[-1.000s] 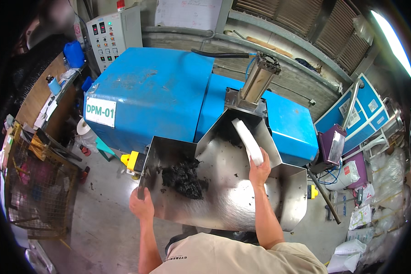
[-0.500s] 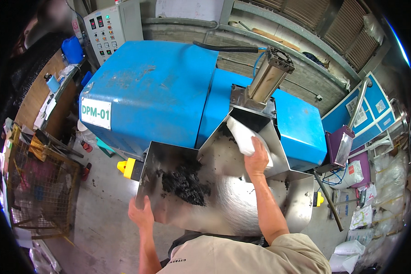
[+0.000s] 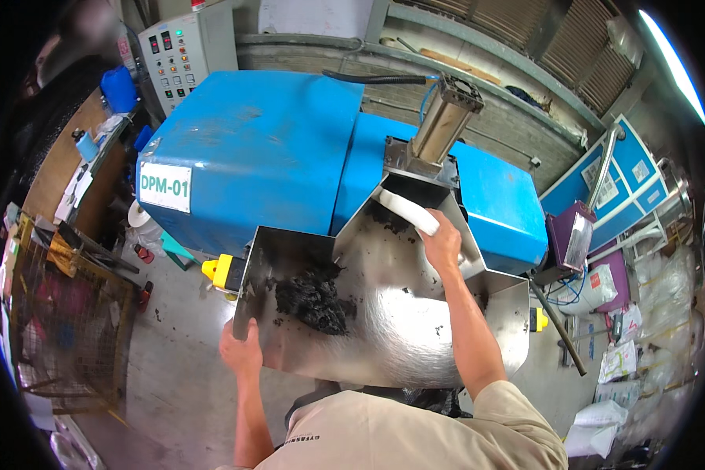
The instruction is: The person feeds white rectangular blocks into a blue industrial machine labeled DPM-01. They repeatedly pick up blocks from the machine's surface and drop them into the hopper, which contains a dark, shredded material. The person uses both hands to handle the blocks and occasionally adjusts the material inside the hopper.
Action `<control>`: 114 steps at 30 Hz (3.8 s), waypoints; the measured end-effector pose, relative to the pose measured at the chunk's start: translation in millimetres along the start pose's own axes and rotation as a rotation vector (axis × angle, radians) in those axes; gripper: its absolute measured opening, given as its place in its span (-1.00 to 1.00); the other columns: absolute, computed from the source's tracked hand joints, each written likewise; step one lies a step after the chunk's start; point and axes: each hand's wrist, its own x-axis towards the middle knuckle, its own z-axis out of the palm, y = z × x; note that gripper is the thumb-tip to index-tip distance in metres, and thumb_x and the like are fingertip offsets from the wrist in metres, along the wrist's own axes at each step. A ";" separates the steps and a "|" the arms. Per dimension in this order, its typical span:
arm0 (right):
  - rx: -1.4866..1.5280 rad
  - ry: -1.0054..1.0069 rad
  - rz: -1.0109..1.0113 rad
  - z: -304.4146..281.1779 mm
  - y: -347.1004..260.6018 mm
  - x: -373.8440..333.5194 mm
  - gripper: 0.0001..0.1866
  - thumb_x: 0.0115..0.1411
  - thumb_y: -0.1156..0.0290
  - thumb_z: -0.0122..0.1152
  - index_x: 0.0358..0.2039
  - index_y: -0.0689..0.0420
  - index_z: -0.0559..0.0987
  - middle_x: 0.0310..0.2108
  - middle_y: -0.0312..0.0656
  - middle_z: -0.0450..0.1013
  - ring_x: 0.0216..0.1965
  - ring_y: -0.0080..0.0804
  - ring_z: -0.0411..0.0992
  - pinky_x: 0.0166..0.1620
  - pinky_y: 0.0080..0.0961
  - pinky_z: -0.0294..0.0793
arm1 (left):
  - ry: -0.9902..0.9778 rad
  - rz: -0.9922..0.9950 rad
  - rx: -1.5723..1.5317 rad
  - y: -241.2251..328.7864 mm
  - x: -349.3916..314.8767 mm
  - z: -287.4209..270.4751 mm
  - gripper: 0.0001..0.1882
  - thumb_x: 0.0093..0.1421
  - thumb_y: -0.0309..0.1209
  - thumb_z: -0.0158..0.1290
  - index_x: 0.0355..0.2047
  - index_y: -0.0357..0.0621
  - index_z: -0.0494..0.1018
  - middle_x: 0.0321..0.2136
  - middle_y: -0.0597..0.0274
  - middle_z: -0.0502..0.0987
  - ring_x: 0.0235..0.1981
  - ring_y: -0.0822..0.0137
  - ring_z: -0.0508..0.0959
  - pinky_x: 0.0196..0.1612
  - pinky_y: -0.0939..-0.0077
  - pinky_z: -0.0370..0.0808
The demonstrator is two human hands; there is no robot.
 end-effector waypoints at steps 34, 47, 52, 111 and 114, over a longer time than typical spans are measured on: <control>0.015 0.045 0.332 48.6 0.6 -2.8 -0.57 0.27 0.36 0.44 0.16 0.03 0.63 -0.04 0.09 0.68 0.03 0.18 0.63 0.09 -0.10 0.59 | -0.031 0.019 0.021 1.8 0.7 -3.8 -0.63 0.21 -0.26 0.34 -0.08 -0.26 0.65 -0.22 -0.07 0.70 -0.15 -0.19 0.67 -0.04 0.04 0.55; -0.202 -0.059 -0.162 -4.7 -13.5 -130.3 -0.36 0.06 0.72 0.24 0.19 0.04 0.63 0.21 -0.05 0.57 0.19 0.03 0.55 0.20 -0.16 0.57 | 0.062 0.124 -0.014 -12.6 -2.9 5.1 -0.64 0.22 -0.25 0.37 -0.14 -0.29 0.67 -0.26 -0.07 0.74 -0.20 -0.15 0.71 -0.04 0.06 0.57; -0.120 0.051 -0.128 75.5 -25.6 -80.5 -0.36 0.13 0.68 0.19 0.26 0.03 0.56 0.20 -0.04 0.56 0.16 0.06 0.56 0.15 -0.10 0.59 | 0.055 0.097 0.040 -4.1 -5.5 -1.1 -0.62 0.23 -0.20 0.36 -0.15 -0.29 0.67 -0.26 -0.09 0.73 -0.20 -0.19 0.70 -0.06 0.03 0.57; 0.397 0.513 0.370 -176.9 -1.4 -192.3 -0.51 0.19 0.43 0.62 0.09 0.33 0.66 0.00 -0.06 0.69 -0.02 -0.31 0.66 0.09 -0.41 0.59 | 0.045 0.090 -0.055 -29.3 -0.5 10.6 -0.66 0.40 -0.24 0.20 -0.08 -0.31 0.68 -0.15 -0.03 0.74 -0.08 -0.09 0.69 0.03 0.11 0.53; 0.386 0.456 0.370 -197.0 -11.4 -196.9 -0.51 0.17 0.44 0.63 0.08 0.32 0.67 0.00 -0.08 0.69 -0.03 -0.32 0.66 0.09 -0.42 0.58 | 0.055 0.107 -0.063 -30.4 0.1 10.5 -0.66 0.40 -0.24 0.19 -0.07 -0.32 0.67 -0.15 -0.03 0.74 -0.07 -0.09 0.68 0.04 0.11 0.53</control>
